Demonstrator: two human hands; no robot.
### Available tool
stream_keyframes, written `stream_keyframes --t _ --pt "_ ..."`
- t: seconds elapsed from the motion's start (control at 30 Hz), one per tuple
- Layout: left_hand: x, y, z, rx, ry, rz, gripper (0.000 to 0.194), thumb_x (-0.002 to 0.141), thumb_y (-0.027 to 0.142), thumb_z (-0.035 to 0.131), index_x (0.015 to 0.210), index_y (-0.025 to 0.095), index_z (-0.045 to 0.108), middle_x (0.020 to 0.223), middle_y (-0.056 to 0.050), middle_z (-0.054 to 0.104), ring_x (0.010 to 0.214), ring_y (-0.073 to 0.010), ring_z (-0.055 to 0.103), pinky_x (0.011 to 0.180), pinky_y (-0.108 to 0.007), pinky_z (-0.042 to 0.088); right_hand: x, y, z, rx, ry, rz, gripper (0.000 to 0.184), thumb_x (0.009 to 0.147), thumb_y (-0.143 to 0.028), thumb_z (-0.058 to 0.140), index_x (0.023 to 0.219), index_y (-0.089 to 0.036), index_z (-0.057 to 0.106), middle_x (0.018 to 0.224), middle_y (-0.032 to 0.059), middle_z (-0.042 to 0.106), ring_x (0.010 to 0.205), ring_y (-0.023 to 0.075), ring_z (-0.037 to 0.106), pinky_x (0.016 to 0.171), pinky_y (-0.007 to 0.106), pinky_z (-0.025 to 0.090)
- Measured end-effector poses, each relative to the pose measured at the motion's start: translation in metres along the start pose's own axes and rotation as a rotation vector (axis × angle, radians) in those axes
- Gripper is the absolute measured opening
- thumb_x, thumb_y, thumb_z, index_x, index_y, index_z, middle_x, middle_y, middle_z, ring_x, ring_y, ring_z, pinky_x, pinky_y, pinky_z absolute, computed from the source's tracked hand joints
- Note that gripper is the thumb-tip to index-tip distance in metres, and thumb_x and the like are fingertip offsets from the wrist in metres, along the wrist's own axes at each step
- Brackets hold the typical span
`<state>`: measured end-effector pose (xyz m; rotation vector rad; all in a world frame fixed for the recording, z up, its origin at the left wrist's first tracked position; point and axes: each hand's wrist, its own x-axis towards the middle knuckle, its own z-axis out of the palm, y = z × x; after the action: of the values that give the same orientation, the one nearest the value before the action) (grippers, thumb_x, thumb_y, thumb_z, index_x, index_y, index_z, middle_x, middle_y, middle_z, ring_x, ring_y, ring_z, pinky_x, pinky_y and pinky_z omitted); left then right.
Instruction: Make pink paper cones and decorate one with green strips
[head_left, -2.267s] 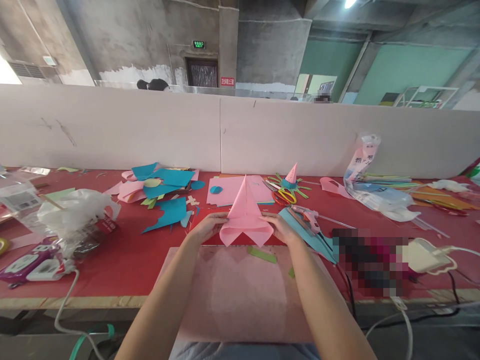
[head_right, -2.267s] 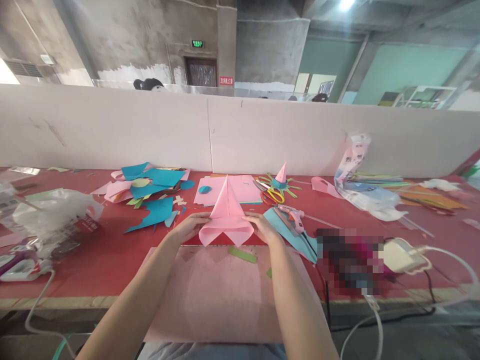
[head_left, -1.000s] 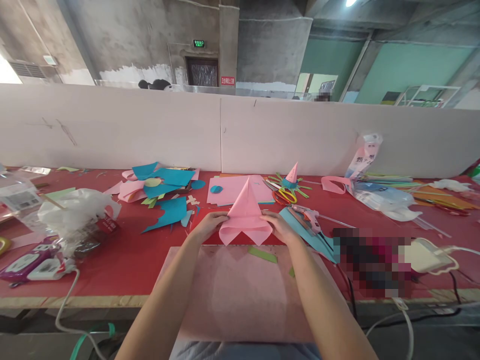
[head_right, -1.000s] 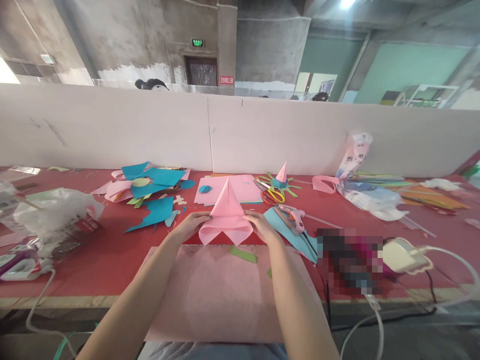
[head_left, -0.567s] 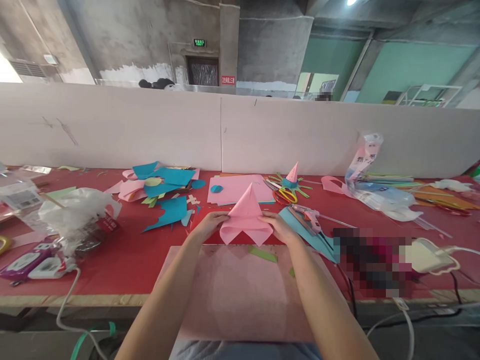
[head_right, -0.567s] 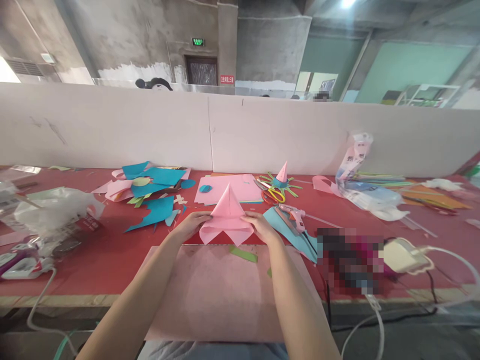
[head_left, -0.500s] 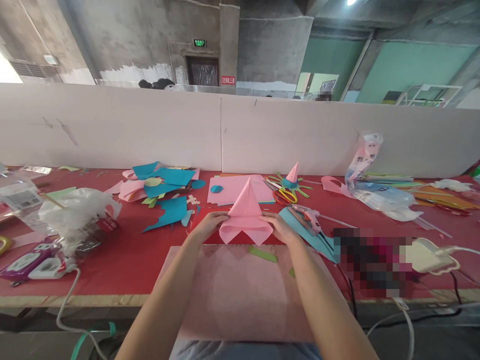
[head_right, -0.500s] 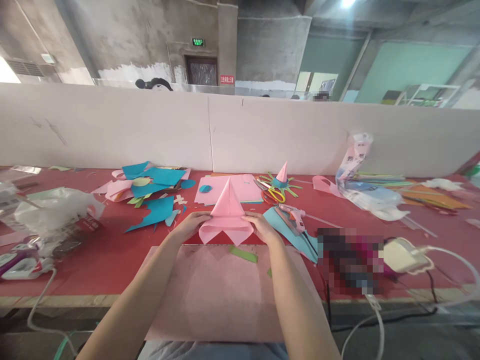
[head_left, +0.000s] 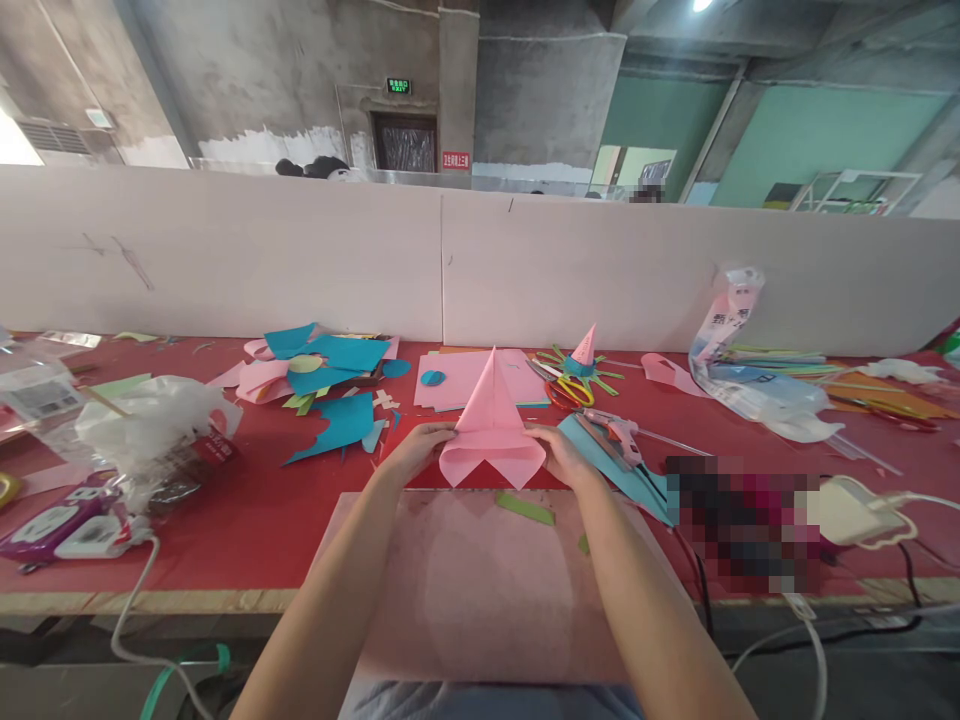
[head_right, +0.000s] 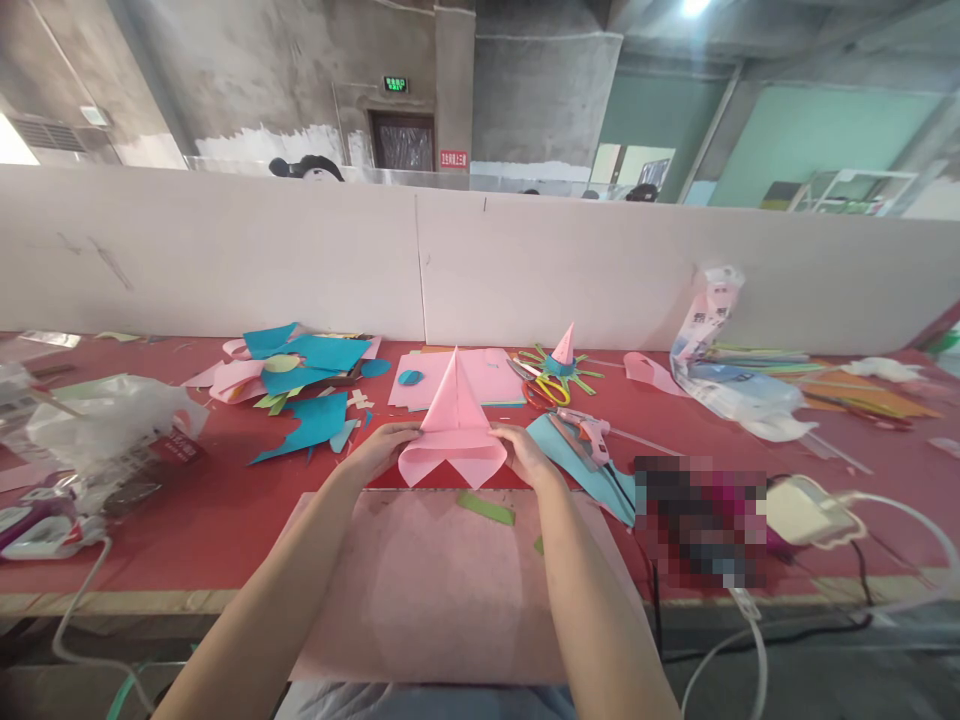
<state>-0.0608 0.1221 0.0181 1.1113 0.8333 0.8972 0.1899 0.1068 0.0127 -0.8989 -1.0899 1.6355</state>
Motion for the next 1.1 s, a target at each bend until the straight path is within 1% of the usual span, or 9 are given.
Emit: stream_keyframes --t 0.27,0.5,0.6,0.77,0.9,1.0,1.1 --pt "-0.0015 0.0015 0.0012 0.007 0.003 -0.016 0.027 0.066 0.024 0.067 0.090 0.013 0.068 0.088 -0.009 0.068 0.076 -0.0173 0.061 0.069 -0.027 0.046 0.0007 -0.0001 0.0005 -0.054 0.052 0.007 0.023 0.063 -0.032 0.063 0.081 -0.018 0.066 0.084 0.0023 0.069 0.075 0.0172 0.060 0.063 0.024 0.042" --pt "-0.0002 0.0003 -0.0006 -0.002 0.004 -0.023 0.026 0.065 0.023 0.067 0.089 0.012 0.068 0.087 -0.009 0.068 0.076 -0.0177 0.061 0.069 -0.027 0.046 0.0008 0.0007 -0.0007 -0.023 0.026 0.017 0.023 0.063 -0.029 0.061 0.083 -0.019 0.067 0.083 0.0013 0.069 0.074 0.0168 0.061 0.063 0.024 0.042" --pt "0.0008 -0.0012 -0.0019 0.001 -0.002 -0.021 0.026 0.065 0.024 0.067 0.089 0.013 0.068 0.087 -0.009 0.068 0.078 -0.0183 0.061 0.069 -0.027 0.046 0.0029 0.0021 -0.0018 -0.021 0.032 0.004 0.021 0.062 -0.028 0.061 0.080 -0.019 0.067 0.084 0.0013 0.069 0.076 0.0182 0.061 0.064 0.025 0.042" --pt "0.0015 -0.0019 -0.0024 0.002 -0.014 -0.014 0.023 0.066 0.024 0.067 0.087 0.014 0.068 0.086 -0.008 0.068 0.078 -0.0182 0.061 0.070 -0.027 0.046 0.0048 0.0039 -0.0035 -0.010 0.039 -0.014 0.020 0.061 -0.027 0.062 0.078 -0.019 0.068 0.079 0.0015 0.069 0.073 0.0184 0.061 0.063 0.026 0.041" --pt "0.0014 -0.0020 -0.0027 0.009 -0.007 -0.009 0.020 0.066 0.025 0.067 0.082 0.013 0.068 0.084 -0.008 0.067 0.075 -0.0171 0.061 0.069 -0.027 0.046 0.0010 0.0012 -0.0003 -0.039 0.053 -0.009 0.019 0.062 -0.029 0.063 0.079 -0.020 0.067 0.082 0.0003 0.069 0.074 0.0180 0.061 0.064 0.026 0.041" --pt "0.0015 -0.0025 -0.0032 0.008 -0.015 -0.006 0.020 0.066 0.025 0.066 0.082 0.013 0.068 0.085 -0.008 0.067 0.076 -0.0172 0.061 0.070 -0.027 0.045 -0.0001 0.0000 0.0016 -0.044 0.067 -0.015 0.018 0.061 -0.029 0.065 0.076 -0.020 0.067 0.082 0.0000 0.069 0.075 0.0181 0.060 0.065 0.026 0.041" --pt "0.0020 -0.0032 -0.0035 0.011 -0.005 -0.009 0.020 0.066 0.025 0.067 0.082 0.014 0.068 0.085 -0.008 0.068 0.078 -0.0179 0.061 0.070 -0.026 0.045 0.0027 0.0021 -0.0006 -0.045 0.083 -0.026 0.016 0.060 -0.029 0.066 0.073 -0.020 0.068 0.077 -0.0005 0.068 0.071 0.0176 0.059 0.063 0.026 0.040"
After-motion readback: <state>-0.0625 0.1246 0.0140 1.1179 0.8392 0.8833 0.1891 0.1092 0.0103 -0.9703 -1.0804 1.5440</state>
